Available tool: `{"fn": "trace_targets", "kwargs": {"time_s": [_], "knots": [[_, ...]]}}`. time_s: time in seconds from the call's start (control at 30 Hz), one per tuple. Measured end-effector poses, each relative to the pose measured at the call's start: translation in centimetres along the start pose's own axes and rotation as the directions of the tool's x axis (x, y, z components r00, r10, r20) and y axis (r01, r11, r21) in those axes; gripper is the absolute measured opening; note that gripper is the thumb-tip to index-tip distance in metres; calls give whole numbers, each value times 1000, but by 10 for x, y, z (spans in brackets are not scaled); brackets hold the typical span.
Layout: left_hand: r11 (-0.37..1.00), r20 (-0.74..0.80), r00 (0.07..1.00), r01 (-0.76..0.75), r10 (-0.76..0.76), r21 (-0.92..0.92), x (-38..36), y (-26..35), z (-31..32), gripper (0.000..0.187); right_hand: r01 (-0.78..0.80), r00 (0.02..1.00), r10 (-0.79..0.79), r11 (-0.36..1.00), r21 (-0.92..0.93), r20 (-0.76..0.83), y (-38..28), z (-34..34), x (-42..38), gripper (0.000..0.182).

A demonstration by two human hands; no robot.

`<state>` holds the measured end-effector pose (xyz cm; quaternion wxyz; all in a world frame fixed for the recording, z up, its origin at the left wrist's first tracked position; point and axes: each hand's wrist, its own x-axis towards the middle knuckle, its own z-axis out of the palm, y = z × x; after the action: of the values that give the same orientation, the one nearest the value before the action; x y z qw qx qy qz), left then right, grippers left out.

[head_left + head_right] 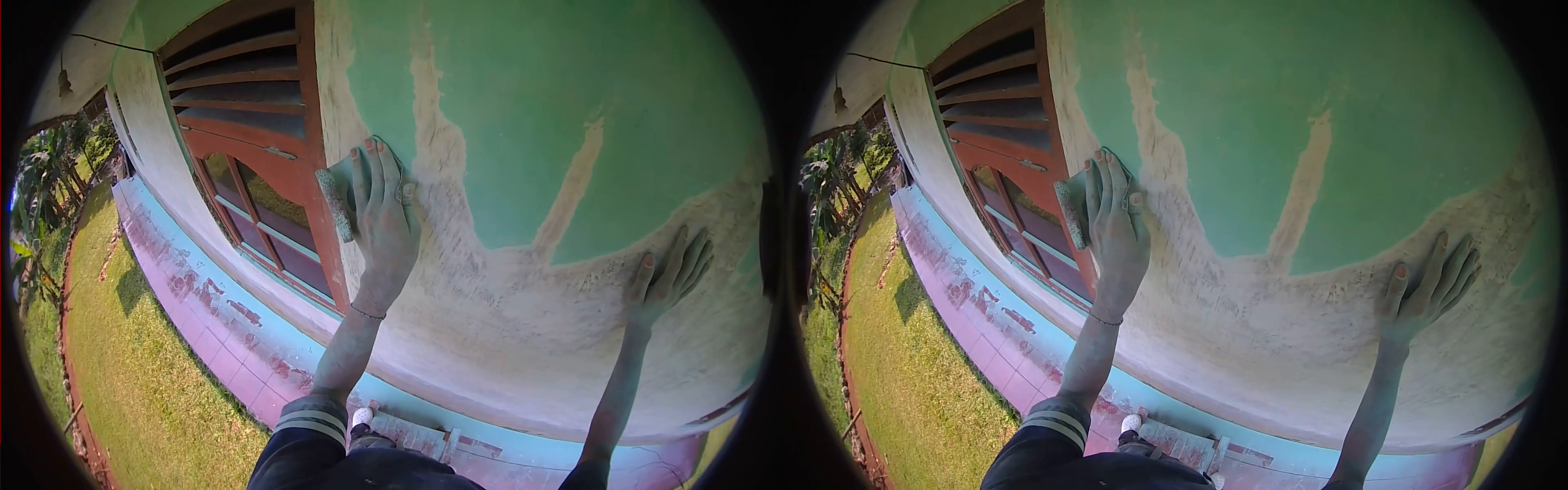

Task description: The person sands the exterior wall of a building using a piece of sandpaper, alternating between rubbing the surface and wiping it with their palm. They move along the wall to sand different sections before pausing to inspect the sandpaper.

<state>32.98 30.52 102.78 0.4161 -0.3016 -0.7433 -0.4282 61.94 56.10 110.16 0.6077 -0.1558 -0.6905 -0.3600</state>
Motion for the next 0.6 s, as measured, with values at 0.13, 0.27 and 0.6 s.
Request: {"fn": "trace_targets", "kwargs": {"time_s": [0.13, 0.27, 0.6], "knots": [[1000, 42, 999, 6, -7, 24, -11, 2, 7, 62, -14, 1000, 14, 1000, 3, -12, 1, 2, -3, 62], [986, 182, 983, -19, -11, 164, -59, 6, 14, 59, -25, 1000, 25, 1000, -2, -14, 0, 0, -5, 62], [1000, 159, 987, -12, 11, 8, -56, 18, 7, 60, -48, 999, 48, 999, -10, -11, -2, 1, -6, 63]]}}
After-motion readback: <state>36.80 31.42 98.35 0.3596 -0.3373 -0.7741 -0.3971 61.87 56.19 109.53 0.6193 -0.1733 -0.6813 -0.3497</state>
